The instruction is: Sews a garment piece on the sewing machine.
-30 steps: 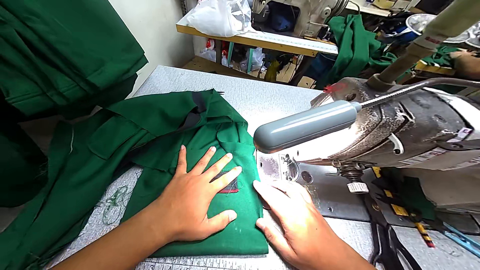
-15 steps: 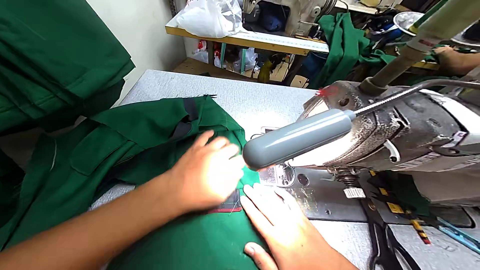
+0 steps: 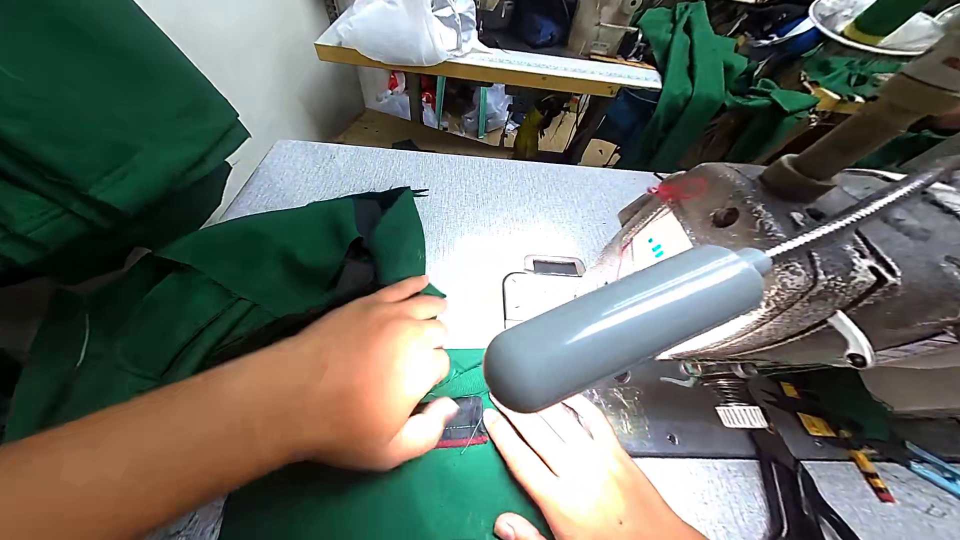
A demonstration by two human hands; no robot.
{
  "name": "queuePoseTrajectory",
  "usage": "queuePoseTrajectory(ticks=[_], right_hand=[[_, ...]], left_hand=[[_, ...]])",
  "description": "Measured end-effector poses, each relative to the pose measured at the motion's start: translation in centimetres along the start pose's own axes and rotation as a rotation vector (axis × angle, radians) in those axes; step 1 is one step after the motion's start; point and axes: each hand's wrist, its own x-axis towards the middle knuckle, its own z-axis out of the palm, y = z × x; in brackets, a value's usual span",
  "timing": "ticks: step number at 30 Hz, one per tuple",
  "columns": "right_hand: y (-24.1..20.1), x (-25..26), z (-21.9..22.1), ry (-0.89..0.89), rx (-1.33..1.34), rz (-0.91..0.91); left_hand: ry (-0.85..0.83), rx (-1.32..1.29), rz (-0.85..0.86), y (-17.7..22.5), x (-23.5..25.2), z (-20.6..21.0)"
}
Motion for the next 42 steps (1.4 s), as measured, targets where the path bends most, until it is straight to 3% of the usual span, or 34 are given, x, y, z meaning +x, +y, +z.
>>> queuePoseTrajectory(ticks=[4,7,8,10,13,18,19,23,29,34,37,39,42], right_hand=[[0.1,0.3,-0.3,0.016,-0.012,-0.008],[0.1,0.5,-0.4,0.032,-0.053,-0.025],[0.3,0.7,-0.4,0.045,-0.068,-0.033],[0.6,1.0,-0.5,0.031,-0.055,-0.043],[0.7,1.7,-1.6,-0.136,0.009,-0.023],[1.3,2.2,-1.0,-0.061,-0.031,-0.084],[1.3,2.2,-1.1,-0.071,-0.021,-0.08],[1.6,1.9,-0.4,-0.067,-0.034,-0.078],[1.4,0.4,0.1,0.046,0.005,-0.067],[-0.9,-5.4,-2.3,-0.135,0.105,0.058],[-0.7,-7.4,-2.7,-0.168,0.098,0.11],[0.5,-7.3,-2.8,-0.098,0.133,0.137],[3.8,-4.9,-1.6,0.299,0.23,0.298]], left_hand=[[0.041,0.058,-0.247,0.7,0.9,2.4],[-0.246,-0.155,-0.61,2.7,4.2,-0.7],[-0.217,-0.113,-0.599,2.4,4.2,-0.2],[0.0,0.075,-0.411,0.6,3.1,2.7],[0.008,0.064,-0.401,0.1,2.9,3.1],[0.423,0.147,-0.257,4.7,1.1,4.4],[0.417,0.115,-0.235,5.8,0.5,4.8],[-0.005,-0.172,-0.357,6.2,-1.5,5.8],[0.031,-0.15,-0.404,7.5,-2.3,6.7],[-0.051,-0.31,-0.321,12.2,-1.8,5.8],[-0.046,-0.289,-0.244,12.7,0.0,6.5],[-0.003,-0.253,-0.203,12.1,1.2,7.3],[0.039,-0.215,-0.178,11.7,1.9,8.0]])
